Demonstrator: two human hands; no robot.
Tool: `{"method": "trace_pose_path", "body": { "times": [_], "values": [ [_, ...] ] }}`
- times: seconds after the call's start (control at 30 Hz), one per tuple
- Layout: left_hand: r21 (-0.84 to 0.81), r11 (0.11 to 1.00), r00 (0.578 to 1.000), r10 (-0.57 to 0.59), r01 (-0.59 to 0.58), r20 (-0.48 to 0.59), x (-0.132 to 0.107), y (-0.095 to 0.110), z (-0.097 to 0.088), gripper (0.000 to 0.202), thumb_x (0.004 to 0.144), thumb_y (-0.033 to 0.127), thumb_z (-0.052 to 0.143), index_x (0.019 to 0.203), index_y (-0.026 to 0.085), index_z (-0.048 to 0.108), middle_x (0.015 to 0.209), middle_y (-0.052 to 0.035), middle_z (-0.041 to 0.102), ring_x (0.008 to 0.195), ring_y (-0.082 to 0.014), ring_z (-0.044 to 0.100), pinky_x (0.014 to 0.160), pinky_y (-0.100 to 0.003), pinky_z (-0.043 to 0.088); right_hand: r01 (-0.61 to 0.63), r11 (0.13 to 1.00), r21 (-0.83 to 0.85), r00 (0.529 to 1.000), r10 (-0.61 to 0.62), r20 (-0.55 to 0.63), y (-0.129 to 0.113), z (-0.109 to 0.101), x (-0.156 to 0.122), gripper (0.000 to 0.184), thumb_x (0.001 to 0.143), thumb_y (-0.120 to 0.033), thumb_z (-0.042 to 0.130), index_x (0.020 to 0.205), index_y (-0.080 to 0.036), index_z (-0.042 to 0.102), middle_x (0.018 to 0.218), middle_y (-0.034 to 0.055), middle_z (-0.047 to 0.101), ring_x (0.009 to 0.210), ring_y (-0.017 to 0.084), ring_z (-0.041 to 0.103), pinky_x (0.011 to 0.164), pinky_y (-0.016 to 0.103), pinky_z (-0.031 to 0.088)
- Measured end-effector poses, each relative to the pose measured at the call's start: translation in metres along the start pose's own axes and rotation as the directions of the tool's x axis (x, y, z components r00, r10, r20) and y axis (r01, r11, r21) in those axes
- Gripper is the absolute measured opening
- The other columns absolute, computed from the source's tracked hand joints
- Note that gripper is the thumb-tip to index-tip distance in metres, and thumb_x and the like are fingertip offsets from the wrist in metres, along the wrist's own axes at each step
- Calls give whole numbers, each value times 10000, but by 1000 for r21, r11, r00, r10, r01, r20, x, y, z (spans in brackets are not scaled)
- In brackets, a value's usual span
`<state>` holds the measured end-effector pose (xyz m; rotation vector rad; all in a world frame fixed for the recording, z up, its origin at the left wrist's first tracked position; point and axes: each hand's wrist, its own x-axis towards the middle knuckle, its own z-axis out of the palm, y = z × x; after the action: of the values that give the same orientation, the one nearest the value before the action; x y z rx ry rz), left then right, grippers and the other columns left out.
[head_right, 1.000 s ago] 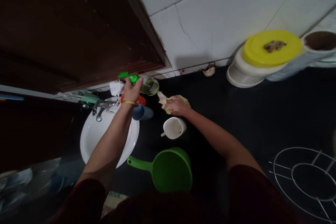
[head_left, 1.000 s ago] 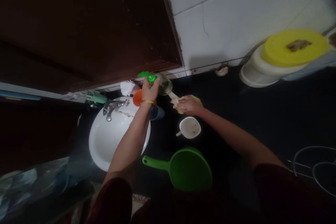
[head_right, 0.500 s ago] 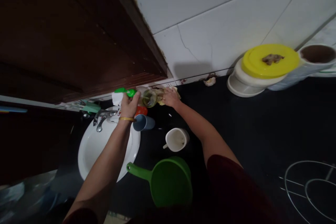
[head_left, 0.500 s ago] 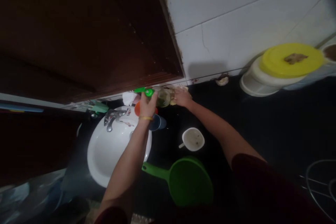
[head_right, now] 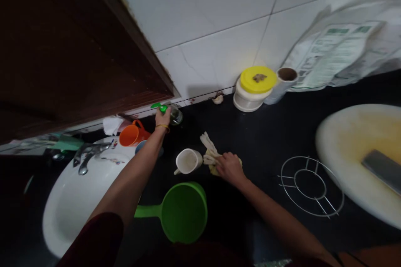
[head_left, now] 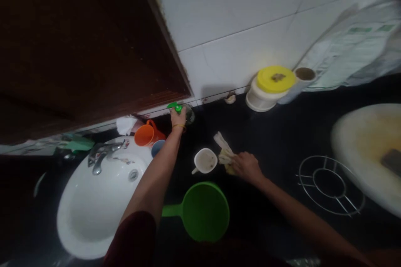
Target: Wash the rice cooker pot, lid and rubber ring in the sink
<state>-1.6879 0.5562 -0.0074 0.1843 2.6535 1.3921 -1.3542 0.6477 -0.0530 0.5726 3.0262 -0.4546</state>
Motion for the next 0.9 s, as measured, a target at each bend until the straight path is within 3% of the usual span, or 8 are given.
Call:
{"method": "trace_pose_path", "body": {
  "times": [0.07, 0.17, 0.27, 0.37, 0.47, 0.57, 0.77, 0.9],
  "values": [
    [10, 1000, 1000, 6, -7, 17, 4, 4, 8, 580, 787, 348, 625, 1291, 110, 466, 1293, -169, 553, 1252, -245, 497, 1092, -364, 332, -162, 986, -37, 981, 157, -118, 19, -26, 27, 336, 914, -356, 410, 990, -182, 688, 864, 101, 609, 827, 212, 490, 722, 324, 308],
    [-7, 1000, 998, 24, -23, 65, -1, 10, 9, 763, 713, 303, 704, 1375, 106, 381, 1405, -196, 447, 1354, -272, 381, 1136, -394, 267, -400, 915, -56, 871, 361, -332, 45, -63, 103, 389, 927, -351, 394, 1176, -142, 607, 1029, 148, 595, 912, 248, 503, 724, 334, 325],
    [-40, 993, 983, 112, -108, 142, -28, 6, -9, 716, 722, 310, 695, 1365, 151, 424, 1378, -162, 484, 1314, -274, 432, 1104, -408, 334, -497, 868, -11, 835, 474, -280, 50, -70, 181, 380, 917, -215, 383, 1208, -69, 578, 1140, 215, 559, 961, 273, 523, 740, 348, 357],
    [1, 966, 947, 253, -259, 198, -70, -8, -40, 612, 768, 343, 652, 1336, 190, 485, 1410, -150, 451, 1283, -278, 464, 1016, -396, 440, -554, 832, 22, 808, 544, -229, 44, -54, 226, 390, 909, -154, 343, 1178, -28, 595, 1191, 259, 536, 1030, 311, 516, 780, 378, 381],
    [59, 946, 913, 290, -319, 288, -110, -21, -66, 542, 814, 382, 597, 1322, 217, 504, 1479, -144, 363, 1278, -280, 465, 886, -366, 522, -435, 900, -5, 874, 421, -242, 42, -37, 233, 387, 892, -220, 420, 1194, -60, 603, 1200, 234, 548, 1070, 319, 490, 829, 395, 379],
    [73, 959, 911, 233, -272, 341, -136, -26, -82, 479, 843, 409, 552, 1283, 219, 538, 1464, -141, 391, 1250, -278, 494, 778, -332, 551, -109, 991, -79, 984, 97, -147, 45, -33, 222, 385, 870, -257, 471, 1203, -132, 620, 1184, 169, 586, 1039, 282, 488, 849, 373, 365],
    [58, 977, 889, 161, -205, 430, -166, -33, -94, 436, 877, 433, 496, 1258, 232, 564, 1427, -110, 455, 1337, -248, 412, 1034, -411, 426, 185, 973, -141, 973, -202, -113, 32, -30, 228, 449, 929, -333, 394, 1364, -274, 485, 1326, 96, 535, 1132, 306, 415, 888, 428, 340],
    [103, 975, 850, 118, -198, 514, -181, -42, -93, 475, 878, 438, 490, 1295, 216, 540, 1455, -124, 420, 1359, -250, 382, 1112, -448, 331, 109, 986, -125, 988, -122, -98, 31, -23, 235, 428, 941, -318, 355, 1347, -318, 492, 1371, 77, 501, 1187, 326, 387, 968, 553, 264]
  ]
}}
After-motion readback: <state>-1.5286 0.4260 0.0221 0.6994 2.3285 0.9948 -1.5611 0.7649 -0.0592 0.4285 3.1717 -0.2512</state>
